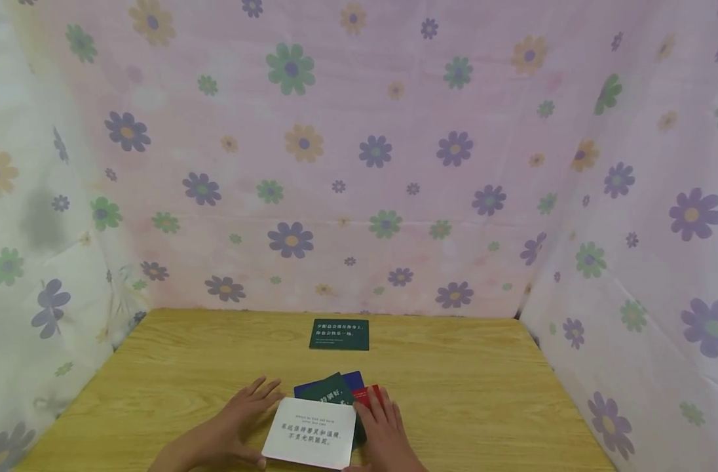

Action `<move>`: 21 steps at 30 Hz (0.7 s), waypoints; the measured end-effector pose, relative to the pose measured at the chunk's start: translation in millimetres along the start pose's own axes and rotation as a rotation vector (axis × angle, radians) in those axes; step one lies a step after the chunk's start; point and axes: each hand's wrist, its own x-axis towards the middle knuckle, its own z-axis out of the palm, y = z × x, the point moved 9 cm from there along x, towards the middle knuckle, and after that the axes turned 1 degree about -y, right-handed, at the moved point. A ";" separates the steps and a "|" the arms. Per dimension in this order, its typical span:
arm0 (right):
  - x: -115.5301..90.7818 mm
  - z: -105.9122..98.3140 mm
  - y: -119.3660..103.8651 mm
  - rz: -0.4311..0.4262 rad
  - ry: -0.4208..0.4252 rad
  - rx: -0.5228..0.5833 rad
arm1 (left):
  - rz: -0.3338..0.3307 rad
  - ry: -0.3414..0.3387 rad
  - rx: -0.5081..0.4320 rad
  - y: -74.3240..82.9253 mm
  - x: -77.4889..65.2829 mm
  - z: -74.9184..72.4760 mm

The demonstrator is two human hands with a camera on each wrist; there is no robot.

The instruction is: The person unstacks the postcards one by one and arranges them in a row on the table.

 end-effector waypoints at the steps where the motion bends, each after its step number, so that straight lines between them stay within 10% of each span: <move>1: -0.1 -1.4 -0.9 -0.010 0.007 0.000 | 0.001 0.005 -0.010 0.8 -0.7 -0.2; 21: -5.9 -15.9 8.7 -0.005 0.057 0.133 | 0.029 0.060 -0.025 12.1 3.9 2.5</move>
